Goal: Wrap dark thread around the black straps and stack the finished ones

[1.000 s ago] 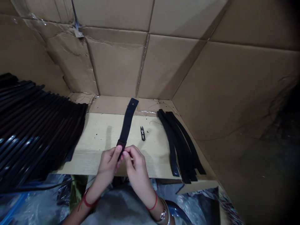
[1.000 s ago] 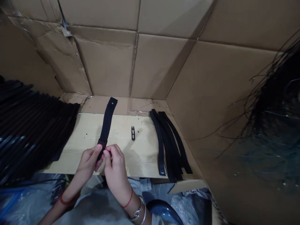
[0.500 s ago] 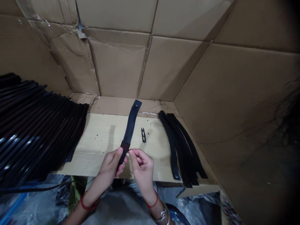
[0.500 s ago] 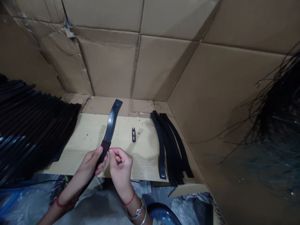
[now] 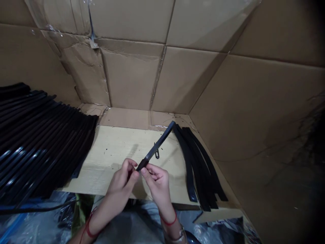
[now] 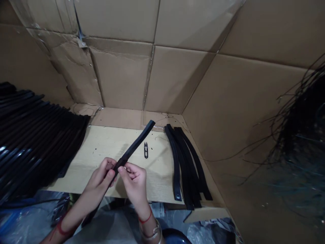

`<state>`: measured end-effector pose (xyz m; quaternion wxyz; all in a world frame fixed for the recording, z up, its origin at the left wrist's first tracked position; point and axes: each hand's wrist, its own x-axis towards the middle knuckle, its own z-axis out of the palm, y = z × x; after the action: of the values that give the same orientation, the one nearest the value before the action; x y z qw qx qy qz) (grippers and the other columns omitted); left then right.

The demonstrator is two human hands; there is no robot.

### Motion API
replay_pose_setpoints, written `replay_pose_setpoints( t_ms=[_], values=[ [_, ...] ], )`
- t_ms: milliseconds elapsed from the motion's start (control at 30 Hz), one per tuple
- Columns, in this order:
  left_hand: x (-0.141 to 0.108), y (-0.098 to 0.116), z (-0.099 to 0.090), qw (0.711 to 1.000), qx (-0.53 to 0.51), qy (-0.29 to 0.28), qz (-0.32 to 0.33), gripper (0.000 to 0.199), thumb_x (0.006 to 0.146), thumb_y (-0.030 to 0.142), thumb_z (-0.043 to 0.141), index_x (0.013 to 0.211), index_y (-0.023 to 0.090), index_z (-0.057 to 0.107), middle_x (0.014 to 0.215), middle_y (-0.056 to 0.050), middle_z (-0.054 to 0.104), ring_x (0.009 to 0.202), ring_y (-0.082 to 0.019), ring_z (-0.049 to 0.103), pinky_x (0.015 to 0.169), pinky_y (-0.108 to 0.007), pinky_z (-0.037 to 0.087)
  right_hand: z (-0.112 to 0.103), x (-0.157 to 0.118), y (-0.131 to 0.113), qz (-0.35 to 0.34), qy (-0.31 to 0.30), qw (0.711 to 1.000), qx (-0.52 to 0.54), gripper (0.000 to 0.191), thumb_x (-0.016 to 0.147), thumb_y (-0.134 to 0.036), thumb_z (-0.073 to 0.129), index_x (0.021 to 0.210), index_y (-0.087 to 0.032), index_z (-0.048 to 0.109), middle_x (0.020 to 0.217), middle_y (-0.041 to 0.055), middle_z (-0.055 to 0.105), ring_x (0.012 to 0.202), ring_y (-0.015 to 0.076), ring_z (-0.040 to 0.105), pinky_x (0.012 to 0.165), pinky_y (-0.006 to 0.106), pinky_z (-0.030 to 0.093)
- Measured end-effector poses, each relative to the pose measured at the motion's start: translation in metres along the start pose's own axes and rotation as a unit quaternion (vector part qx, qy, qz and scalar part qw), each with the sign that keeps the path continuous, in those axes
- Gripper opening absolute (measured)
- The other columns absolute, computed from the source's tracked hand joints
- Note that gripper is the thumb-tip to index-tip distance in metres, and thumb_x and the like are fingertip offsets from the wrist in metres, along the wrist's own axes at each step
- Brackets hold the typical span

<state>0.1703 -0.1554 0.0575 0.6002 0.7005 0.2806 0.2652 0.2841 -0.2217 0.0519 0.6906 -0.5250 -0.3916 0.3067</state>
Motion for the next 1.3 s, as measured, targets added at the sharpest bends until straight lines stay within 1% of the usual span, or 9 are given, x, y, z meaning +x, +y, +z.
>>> replay_pose_setpoints(
  t_ms=[167, 300, 433, 567, 667, 800, 900, 1033, 1300],
  values=[
    [-0.005, -0.007, 0.0, 0.99, 0.128, 0.036, 0.047, 0.026, 0.095, 0.044, 0.034, 0.091, 0.022, 0.048, 0.056, 0.005, 0.05, 0.048, -0.011, 0.047, 0.05, -0.021, 0.03, 0.011, -0.008, -0.003, -0.035, 0.039, 0.995, -0.087, 0.025, 0.088, -0.03, 0.061, 0.069, -0.013, 0.067, 0.056, 0.0009, 0.058, 0.046, 0.0085, 0.048, 0.042, 0.016, 0.039],
    [-0.004, -0.009, -0.002, 0.994, 0.093, 0.05, 0.037, 0.028, 0.094, 0.046, 0.038, 0.081, 0.022, 0.045, 0.051, 0.006, 0.048, 0.044, -0.009, 0.045, 0.049, -0.019, 0.033, 0.014, -0.013, -0.011, -0.07, 0.062, 0.988, -0.12, 0.025, 0.088, -0.026, 0.06, 0.067, -0.014, 0.064, 0.054, -0.0002, 0.055, 0.044, 0.0077, 0.045, 0.041, 0.016, 0.036],
    [-0.002, -0.001, -0.001, 0.999, -0.011, 0.036, 0.015, 0.034, 0.093, 0.051, 0.039, 0.076, 0.021, 0.043, 0.05, 0.006, 0.048, 0.042, -0.007, 0.044, 0.045, -0.017, 0.034, 0.016, -0.013, -0.012, -0.053, 0.062, 0.995, -0.052, 0.026, 0.089, -0.029, 0.06, 0.069, -0.014, 0.067, 0.051, -0.0012, 0.053, 0.039, 0.0062, 0.038, 0.038, 0.017, 0.034],
    [0.005, -0.006, 0.0, 0.987, -0.16, -0.031, 0.0, 0.033, 0.092, 0.052, 0.041, 0.084, 0.021, 0.044, 0.047, 0.007, 0.048, 0.037, -0.006, 0.042, 0.04, -0.016, 0.033, 0.013, -0.007, -0.002, -0.002, 0.069, 0.998, 0.015, 0.021, 0.082, -0.034, 0.068, 0.083, -0.013, 0.073, 0.054, -0.0012, 0.054, 0.042, 0.0057, 0.036, 0.039, 0.016, 0.032],
    [0.017, -0.023, 0.0, 0.956, -0.263, -0.122, -0.047, 0.042, 0.086, 0.064, 0.041, 0.088, 0.021, 0.044, 0.04, 0.01, 0.04, 0.029, -0.007, 0.034, 0.032, -0.017, 0.031, 0.006, 0.001, 0.004, 0.029, 0.034, 0.998, 0.049, 0.034, 0.077, -0.037, 0.074, 0.1, -0.013, 0.074, 0.063, 0.0007, 0.06, 0.048, 0.0065, 0.041, 0.04, 0.016, 0.032],
    [0.03, -0.04, 0.002, 0.939, -0.259, -0.201, -0.103, 0.054, 0.082, 0.073, 0.035, 0.075, 0.02, 0.045, 0.037, 0.007, 0.039, 0.026, -0.009, 0.032, 0.028, -0.021, 0.028, -0.002, 0.008, 0.003, 0.044, -0.05, 0.997, 0.048, 0.036, 0.074, -0.038, 0.076, 0.098, -0.011, 0.074, 0.067, 0.0037, 0.065, 0.052, 0.0092, 0.052, 0.046, 0.018, 0.043],
    [0.03, -0.037, 0.004, 0.96, -0.225, -0.143, -0.084, 0.052, 0.085, 0.068, 0.039, 0.082, 0.017, 0.05, 0.054, 0.002, 0.053, 0.043, -0.008, 0.047, 0.043, -0.018, 0.038, 0.001, 0.011, 0.005, 0.037, 0.006, 0.999, 0.035, 0.034, 0.074, -0.039, 0.075, 0.094, -0.01, 0.071, 0.055, -0.0017, 0.056, 0.043, 0.0096, 0.051, 0.04, 0.019, 0.044],
    [0.022, -0.027, 0.01, 0.993, -0.116, -0.008, -0.027, 0.047, 0.083, 0.062, 0.051, 0.091, 0.016, 0.055, 0.059, 0.004, 0.05, 0.052, -0.007, 0.044, 0.049, -0.017, 0.034, 0.012, 0.009, 0.01, 0.018, 0.094, 0.995, 0.023, 0.028, 0.073, -0.038, 0.075, 0.076, -0.012, 0.066, 0.052, -0.0059, 0.043, 0.04, 0.0064, 0.045, 0.038, 0.016, 0.042],
    [0.013, -0.02, -0.004, 0.96, -0.257, -0.09, -0.071, 0.045, 0.089, 0.054, 0.043, 0.072, 0.014, 0.053, 0.052, 0.0, 0.053, 0.038, -0.006, 0.044, 0.041, -0.018, 0.03, 0.016, -0.003, -0.007, 0.05, 0.066, 0.996, 0.039, 0.03, 0.076, -0.041, 0.072, 0.085, -0.012, 0.068, 0.056, 0.0019, 0.063, 0.043, 0.0135, 0.059, 0.043, 0.022, 0.05]
  ],
)
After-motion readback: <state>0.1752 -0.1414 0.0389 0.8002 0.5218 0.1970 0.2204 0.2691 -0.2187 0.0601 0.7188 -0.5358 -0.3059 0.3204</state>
